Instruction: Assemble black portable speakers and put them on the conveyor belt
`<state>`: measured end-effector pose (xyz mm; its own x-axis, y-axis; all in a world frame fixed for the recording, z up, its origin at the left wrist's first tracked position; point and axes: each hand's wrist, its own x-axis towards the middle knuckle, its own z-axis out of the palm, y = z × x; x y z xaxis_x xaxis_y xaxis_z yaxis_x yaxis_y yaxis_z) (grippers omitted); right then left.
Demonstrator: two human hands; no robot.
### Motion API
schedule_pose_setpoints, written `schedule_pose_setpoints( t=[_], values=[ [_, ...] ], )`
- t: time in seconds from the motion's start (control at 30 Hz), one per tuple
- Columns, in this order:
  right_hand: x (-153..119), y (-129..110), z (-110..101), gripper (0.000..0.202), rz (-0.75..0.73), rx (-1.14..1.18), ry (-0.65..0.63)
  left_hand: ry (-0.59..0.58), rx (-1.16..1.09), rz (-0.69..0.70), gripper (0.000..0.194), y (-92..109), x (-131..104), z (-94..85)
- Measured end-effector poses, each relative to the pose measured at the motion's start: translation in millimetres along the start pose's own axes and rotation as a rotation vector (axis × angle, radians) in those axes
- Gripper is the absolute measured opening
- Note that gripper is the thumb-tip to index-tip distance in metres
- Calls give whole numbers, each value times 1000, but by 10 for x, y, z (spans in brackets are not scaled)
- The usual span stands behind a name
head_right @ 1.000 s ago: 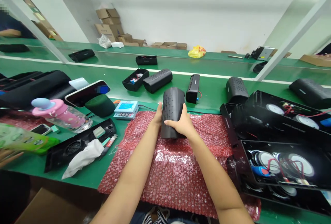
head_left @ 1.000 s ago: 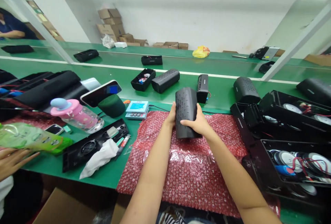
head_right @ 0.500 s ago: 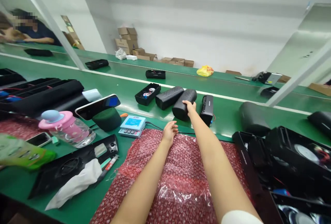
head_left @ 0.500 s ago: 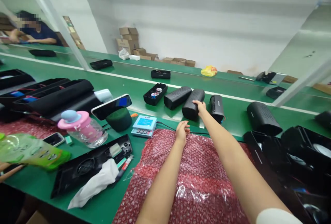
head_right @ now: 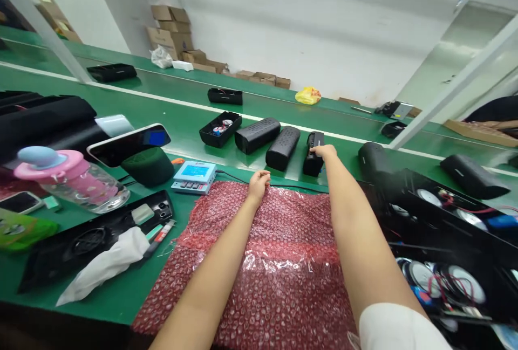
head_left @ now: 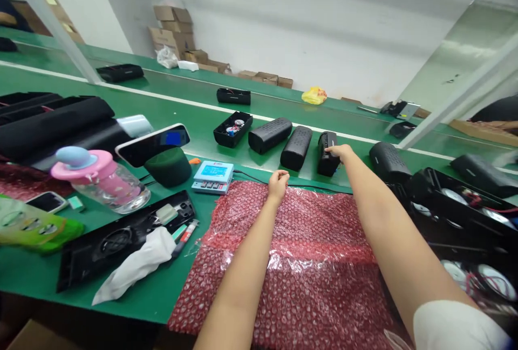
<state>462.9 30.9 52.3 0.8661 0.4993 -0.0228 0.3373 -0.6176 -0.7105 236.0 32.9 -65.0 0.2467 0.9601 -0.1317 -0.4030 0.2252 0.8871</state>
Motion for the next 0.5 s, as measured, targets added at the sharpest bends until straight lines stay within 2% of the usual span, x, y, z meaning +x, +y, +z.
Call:
schedule_pose_setpoints(
  t=[0.03, 0.1, 0.23, 0.3, 0.37, 0.4, 0.47, 0.5],
  values=[
    [-33, 40, -62, 43, 23, 58, -49, -15, 23, 25, 11, -4, -11, 11],
    [-141, 67, -165, 28, 52, 134, -52, -40, 59, 66, 8, 5, -36, 32],
    [-583, 96, -391, 24, 5, 261, 17, -58, 111, 96, 5, 98, -100, 71],
    [-974, 221, -534, 26, -36, 320, 43, -60, 143, 90, 6, 184, -134, 114],
    [-1484, 431, -672, 29, -97, 361, 36, -59, 170, 87, 7, 300, -184, 180],
    [-1767, 555, -732, 29, -178, 380, 8, -56, 182, 98, 9, 373, -227, 213],
    [-2326, 813, -826, 29, -314, 342, -71, -70, 221, 167, 11, 551, -386, 241],
    [-2571, 938, -862, 27, -362, 279, -95, -114, 286, 267, 12, 656, -512, 217]
  ],
)
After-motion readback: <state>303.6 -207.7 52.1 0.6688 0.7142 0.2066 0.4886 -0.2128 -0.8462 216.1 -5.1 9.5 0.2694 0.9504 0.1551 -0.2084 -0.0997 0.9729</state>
